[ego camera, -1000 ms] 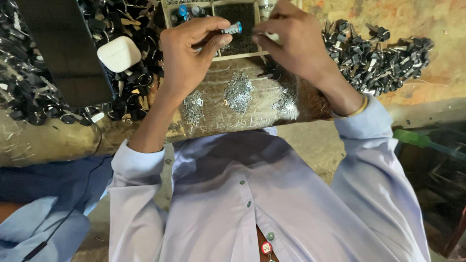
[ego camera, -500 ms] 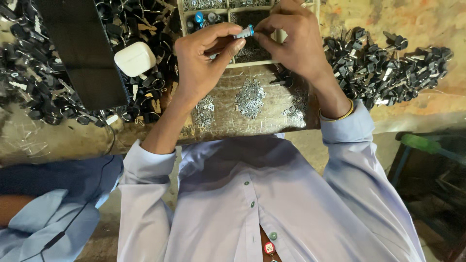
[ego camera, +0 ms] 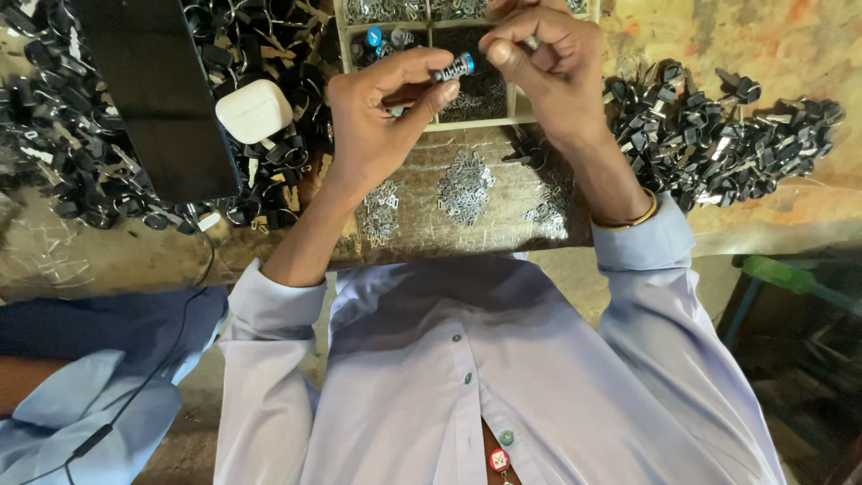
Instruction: The person sits at a workbench assembling keychains. They pick small metal charms and links from a compartment box, thread them onto a key ring held in the other hand, and place finished keychains onto the table among piles of completed key fobs, repeating the process one keychain at a time.
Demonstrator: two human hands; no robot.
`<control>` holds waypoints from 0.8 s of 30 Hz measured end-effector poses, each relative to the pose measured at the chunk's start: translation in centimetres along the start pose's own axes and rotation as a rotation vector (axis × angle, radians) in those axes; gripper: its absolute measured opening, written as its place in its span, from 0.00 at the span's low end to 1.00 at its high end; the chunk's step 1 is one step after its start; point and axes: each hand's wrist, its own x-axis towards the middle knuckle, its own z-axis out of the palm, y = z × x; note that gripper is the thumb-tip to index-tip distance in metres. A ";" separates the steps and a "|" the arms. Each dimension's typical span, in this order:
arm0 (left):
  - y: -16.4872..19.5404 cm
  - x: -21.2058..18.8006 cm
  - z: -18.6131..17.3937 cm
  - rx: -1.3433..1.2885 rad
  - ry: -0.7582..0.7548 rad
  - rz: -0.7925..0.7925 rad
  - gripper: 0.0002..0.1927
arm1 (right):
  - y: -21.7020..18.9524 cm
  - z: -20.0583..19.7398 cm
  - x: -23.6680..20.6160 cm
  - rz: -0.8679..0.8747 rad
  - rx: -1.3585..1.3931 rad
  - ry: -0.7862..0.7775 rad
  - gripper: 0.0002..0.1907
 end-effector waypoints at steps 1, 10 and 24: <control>0.0 0.0 0.1 0.020 -0.006 0.003 0.13 | 0.0 0.1 -0.1 -0.001 0.142 -0.030 0.04; 0.0 0.0 0.2 0.050 0.018 -0.048 0.12 | -0.4 1.1 -1.0 -0.104 -0.082 -0.140 0.05; -0.3 -0.2 0.1 0.063 0.041 0.013 0.13 | 0.4 2.5 -1.5 -0.108 -0.133 -0.022 0.05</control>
